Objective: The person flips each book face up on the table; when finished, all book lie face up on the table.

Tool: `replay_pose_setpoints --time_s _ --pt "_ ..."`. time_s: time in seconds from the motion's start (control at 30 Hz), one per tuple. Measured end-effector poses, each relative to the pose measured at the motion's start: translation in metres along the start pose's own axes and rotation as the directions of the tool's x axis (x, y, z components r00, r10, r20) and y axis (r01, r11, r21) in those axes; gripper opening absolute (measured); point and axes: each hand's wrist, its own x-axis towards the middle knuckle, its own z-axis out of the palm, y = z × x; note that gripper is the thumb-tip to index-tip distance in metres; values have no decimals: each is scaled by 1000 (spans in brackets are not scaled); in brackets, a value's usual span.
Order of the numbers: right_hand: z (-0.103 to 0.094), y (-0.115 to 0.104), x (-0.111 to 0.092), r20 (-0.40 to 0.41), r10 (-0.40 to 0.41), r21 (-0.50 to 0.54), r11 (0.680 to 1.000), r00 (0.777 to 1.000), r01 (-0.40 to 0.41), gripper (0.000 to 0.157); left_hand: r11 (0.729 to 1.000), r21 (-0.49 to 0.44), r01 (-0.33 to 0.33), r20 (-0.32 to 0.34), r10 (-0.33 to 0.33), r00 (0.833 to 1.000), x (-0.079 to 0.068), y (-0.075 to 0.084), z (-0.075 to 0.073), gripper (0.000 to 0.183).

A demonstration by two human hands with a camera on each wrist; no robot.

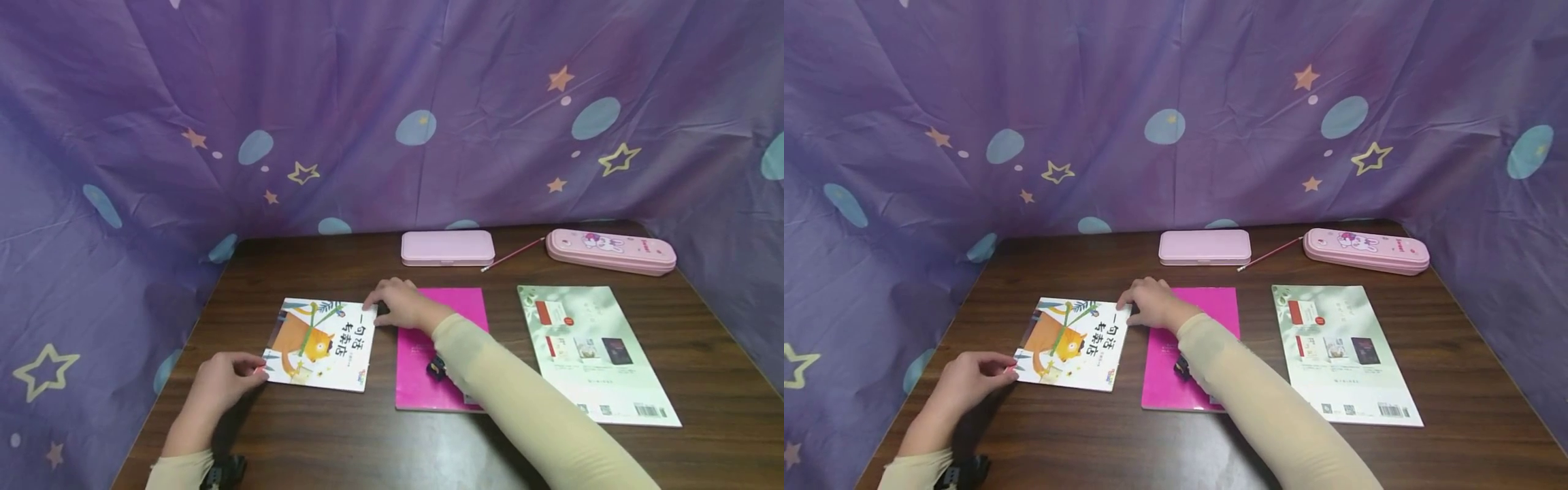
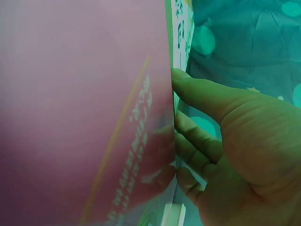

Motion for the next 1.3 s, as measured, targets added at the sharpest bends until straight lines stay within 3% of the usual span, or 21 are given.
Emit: replay_pose_setpoints --time_s 0.2,0.33,0.47,0.57,0.73,0.87,1.17,1.3 --pt "0 -8 -8 -50 32 -14 999 998 -33 33 998 56 22 74 -26 997 3 9 -7 25" --pt "3 -16 -16 -103 51 -1 999 993 -52 32 996 90 1 125 -12 992 17 15 -12 20" --pt "7 -27 -26 -136 52 -1 999 989 -53 32 991 99 -88 124 76 989 41 20 -11 18" --pt "11 -35 -33 -146 53 0 999 988 -54 31 978 109 -179 83 170 982 61 21 -7 20" --pt "19 -48 -44 -124 94 3 996 988 -94 29 950 86 -301 23 300 954 89 18 1 19" --pt "22 -60 -52 -106 125 -7 992 986 -127 27 929 51 -367 14 367 930 106 18 5 16" --pt "31 -83 -64 -53 179 -96 978 983 -183 33 923 7 -385 92 383 919 123 19 9 19" --pt "33 -90 -67 -75 206 -114 970 976 -213 39 930 -14 -368 94 367 925 124 17 12 19"
